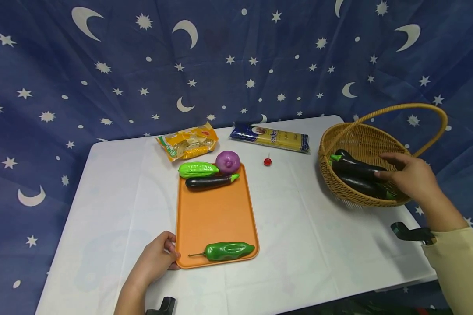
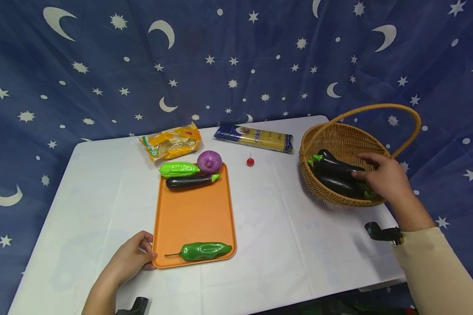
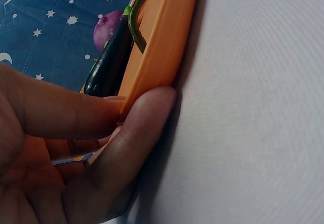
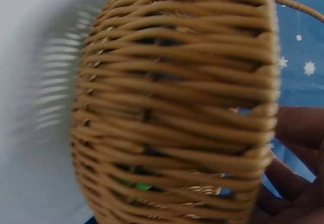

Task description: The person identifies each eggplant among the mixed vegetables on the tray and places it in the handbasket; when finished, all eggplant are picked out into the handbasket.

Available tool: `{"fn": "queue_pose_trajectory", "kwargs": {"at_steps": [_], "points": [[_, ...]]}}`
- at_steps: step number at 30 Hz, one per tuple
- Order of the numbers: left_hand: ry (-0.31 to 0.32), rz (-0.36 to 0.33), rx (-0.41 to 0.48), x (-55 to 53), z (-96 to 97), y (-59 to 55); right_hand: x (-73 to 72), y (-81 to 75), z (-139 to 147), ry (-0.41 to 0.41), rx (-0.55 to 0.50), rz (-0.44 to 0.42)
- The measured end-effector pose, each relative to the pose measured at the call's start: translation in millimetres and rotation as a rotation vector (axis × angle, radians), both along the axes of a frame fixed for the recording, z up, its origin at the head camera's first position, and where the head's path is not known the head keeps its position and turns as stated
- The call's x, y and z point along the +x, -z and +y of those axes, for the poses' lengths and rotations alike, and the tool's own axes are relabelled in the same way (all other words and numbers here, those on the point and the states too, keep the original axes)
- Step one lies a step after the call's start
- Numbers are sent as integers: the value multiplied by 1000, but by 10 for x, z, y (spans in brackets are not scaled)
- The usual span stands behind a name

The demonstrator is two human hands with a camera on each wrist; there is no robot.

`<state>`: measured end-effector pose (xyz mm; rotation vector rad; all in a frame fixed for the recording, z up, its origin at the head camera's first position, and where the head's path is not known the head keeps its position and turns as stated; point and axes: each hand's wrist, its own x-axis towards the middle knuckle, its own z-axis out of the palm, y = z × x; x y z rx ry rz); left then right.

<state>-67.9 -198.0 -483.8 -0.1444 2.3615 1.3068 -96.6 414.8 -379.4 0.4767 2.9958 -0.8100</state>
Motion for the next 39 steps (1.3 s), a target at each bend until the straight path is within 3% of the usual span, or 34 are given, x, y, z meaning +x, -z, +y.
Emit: {"fn": "queue_pose_trajectory", "kwargs": {"at_steps": [6, 13, 23, 29, 39], "points": [[-11, -3, 0, 5, -11, 14, -4, -91, -77, 1, -47, 78], [4, 14, -7, 1, -11, 21, -24, -171, -230, 25, -188, 99], [2, 11, -12, 4, -20, 14, -95, -293, -514, -83, -333, 142], [0, 7, -14, -2, -26, 22, -164, -277, -712, -148, -474, 170], [-16, -5, -15, -5, -28, 10, -337, -259, -1075, -203, -500, 164]]}}
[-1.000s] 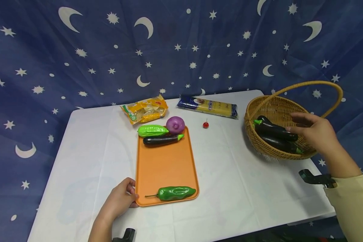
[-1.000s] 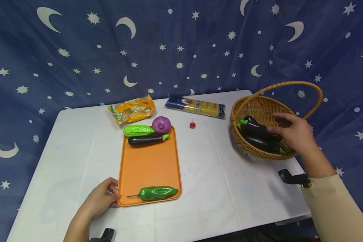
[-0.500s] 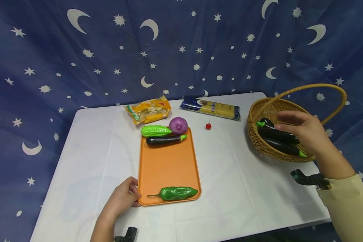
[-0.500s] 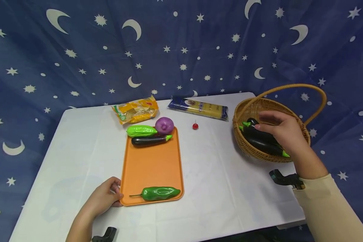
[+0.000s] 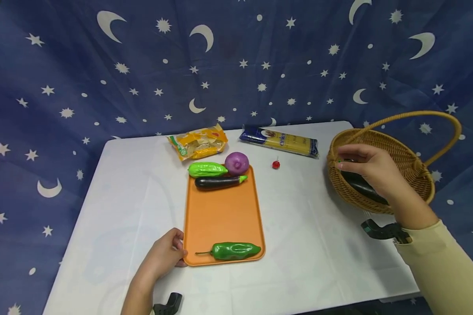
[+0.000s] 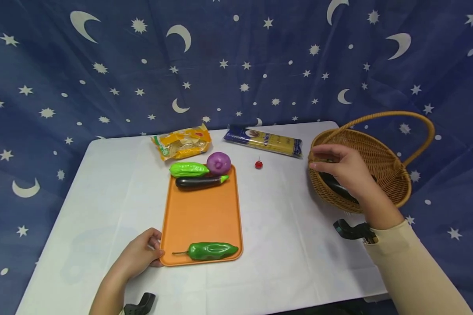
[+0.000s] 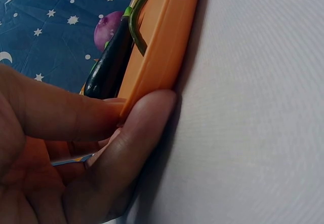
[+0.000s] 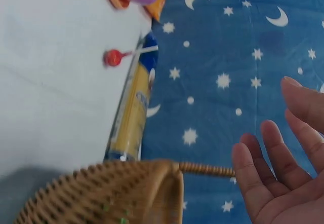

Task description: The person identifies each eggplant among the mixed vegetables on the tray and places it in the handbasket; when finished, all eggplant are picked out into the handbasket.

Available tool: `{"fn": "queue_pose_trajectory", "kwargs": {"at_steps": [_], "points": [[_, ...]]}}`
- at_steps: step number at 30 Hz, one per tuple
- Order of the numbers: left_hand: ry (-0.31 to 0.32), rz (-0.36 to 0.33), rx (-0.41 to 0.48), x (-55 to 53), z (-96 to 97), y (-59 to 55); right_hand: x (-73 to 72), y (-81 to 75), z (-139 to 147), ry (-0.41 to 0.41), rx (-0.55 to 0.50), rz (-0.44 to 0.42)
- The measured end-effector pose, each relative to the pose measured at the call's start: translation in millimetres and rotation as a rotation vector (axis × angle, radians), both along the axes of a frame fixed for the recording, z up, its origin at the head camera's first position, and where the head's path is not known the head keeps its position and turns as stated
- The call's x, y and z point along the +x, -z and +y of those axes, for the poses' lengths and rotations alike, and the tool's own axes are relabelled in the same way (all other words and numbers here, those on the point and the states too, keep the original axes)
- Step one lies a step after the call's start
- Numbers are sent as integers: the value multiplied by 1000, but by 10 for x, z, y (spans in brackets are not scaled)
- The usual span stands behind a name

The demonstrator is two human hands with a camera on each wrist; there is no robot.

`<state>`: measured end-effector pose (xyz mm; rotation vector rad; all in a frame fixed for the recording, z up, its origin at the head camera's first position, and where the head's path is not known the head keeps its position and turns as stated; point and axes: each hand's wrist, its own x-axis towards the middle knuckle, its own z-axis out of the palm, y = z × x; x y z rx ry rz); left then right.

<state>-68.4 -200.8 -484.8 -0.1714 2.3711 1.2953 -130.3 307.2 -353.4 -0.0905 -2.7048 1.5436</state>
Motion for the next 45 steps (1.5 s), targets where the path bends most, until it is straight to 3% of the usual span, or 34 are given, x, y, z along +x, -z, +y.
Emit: {"fn": "queue_pose_trajectory", "kwargs": {"at_steps": [9, 18, 28, 38, 45], "points": [[0, 22, 18, 2, 3, -6, -181, 62, -357, -60, 8, -38], [8, 49, 29, 20, 15, 2, -404, 283, -700, -150, -52, -109], [32, 74, 54, 12, 45, 27, -611, 512, -1071, -275, -142, -110], [13, 63, 70, 26, 29, 23, -767, 728, -1560, -345, -112, -124], [0, 58, 72, 43, 9, 5, -809, 860, -1858, -399, 11, -76]]}}
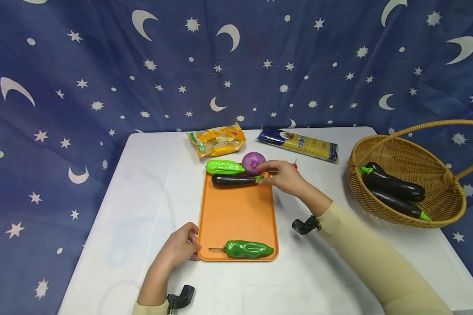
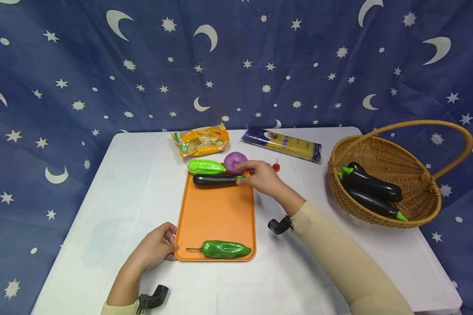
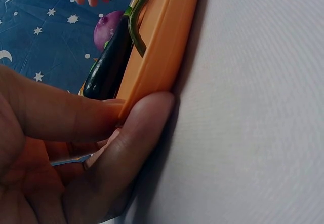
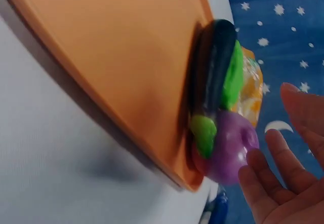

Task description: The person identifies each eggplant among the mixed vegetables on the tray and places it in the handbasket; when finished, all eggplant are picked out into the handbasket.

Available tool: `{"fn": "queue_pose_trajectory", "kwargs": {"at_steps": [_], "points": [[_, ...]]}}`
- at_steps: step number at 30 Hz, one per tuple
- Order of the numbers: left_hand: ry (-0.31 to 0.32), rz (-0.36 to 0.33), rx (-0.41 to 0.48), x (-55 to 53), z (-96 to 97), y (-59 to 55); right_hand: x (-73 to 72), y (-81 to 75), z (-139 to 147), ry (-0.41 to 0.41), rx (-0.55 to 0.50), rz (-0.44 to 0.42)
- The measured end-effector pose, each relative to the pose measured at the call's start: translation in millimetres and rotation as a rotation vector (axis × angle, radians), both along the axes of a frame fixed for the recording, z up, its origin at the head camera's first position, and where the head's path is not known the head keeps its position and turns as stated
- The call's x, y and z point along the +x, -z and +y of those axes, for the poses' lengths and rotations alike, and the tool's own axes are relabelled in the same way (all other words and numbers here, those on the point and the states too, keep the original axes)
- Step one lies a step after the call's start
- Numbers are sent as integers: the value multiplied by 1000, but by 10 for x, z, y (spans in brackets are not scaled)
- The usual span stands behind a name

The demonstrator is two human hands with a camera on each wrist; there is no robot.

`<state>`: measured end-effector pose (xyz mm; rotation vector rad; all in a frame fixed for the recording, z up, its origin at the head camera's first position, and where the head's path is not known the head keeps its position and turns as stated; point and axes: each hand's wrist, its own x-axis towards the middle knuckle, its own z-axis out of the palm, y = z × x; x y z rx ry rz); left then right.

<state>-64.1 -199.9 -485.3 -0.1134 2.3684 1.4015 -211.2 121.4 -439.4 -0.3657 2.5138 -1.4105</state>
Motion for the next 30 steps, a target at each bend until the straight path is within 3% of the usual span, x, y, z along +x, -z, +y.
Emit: {"fn": "queue_pose_trajectory", "kwargs": {"at_steps": [11, 21, 30], "points": [[11, 13, 6, -3, 5, 10, 23, 159, -288, -38, 209, 122], [13, 30, -14, -2, -8, 28, 47, 301, -462, -105, 366, 306], [9, 32, -18, -2, -16, 17, 51, 382, -569, -111, 422, 322]]}}
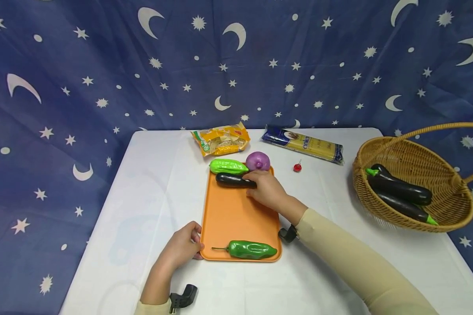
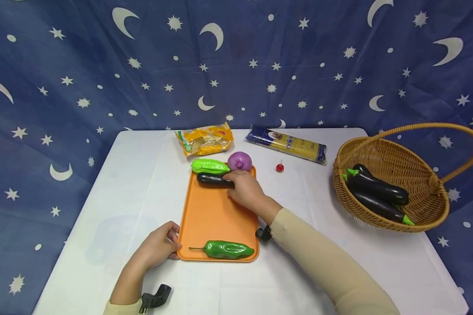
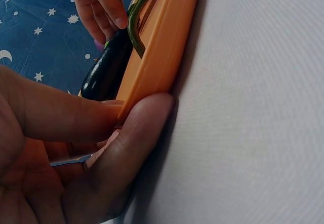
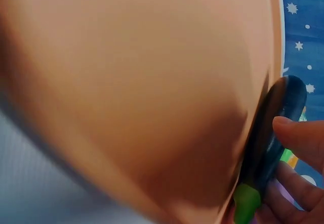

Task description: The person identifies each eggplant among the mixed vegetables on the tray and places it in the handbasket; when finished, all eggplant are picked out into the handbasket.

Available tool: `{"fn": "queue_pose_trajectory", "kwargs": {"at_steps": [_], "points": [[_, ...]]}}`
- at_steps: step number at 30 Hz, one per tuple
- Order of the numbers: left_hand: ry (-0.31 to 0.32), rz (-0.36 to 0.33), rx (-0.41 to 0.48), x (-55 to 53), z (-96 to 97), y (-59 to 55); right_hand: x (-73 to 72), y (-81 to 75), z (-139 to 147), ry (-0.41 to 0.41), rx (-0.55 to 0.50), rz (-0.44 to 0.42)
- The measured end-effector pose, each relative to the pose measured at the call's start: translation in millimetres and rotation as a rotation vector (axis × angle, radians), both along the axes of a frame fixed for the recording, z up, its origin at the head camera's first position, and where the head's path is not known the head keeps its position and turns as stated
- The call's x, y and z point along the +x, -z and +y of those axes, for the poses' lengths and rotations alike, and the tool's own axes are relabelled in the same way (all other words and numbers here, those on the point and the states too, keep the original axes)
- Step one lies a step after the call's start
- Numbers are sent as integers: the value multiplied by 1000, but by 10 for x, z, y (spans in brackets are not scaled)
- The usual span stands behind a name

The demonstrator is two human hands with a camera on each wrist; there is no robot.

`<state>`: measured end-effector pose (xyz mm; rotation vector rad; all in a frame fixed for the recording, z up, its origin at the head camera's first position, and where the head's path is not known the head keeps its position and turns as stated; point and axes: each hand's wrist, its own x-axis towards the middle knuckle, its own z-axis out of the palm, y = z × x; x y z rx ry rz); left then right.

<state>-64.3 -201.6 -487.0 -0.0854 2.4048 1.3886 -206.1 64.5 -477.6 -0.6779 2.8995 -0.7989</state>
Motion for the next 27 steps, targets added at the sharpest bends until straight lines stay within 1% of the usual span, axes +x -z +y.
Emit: {"fn": "queue_pose_trajectory", "kwargs": {"at_steps": [6, 11, 19, 22, 27], "points": [[0, 0, 1, -4, 10, -3, -16, 48, -49, -1, 3, 0], [2, -2, 3, -4, 21, 4, -11, 41, -76, 10, 10, -18], [1, -1, 0, -13, 22, 9, -18, 19, -58, 22, 19, -81], [-3, -5, -3, -14, 21, 12, -35, 25, -28, 8, -5, -105], [-9, -19, -6, -12, 13, 14, -42, 12, 50, -13, -82, -160]]}}
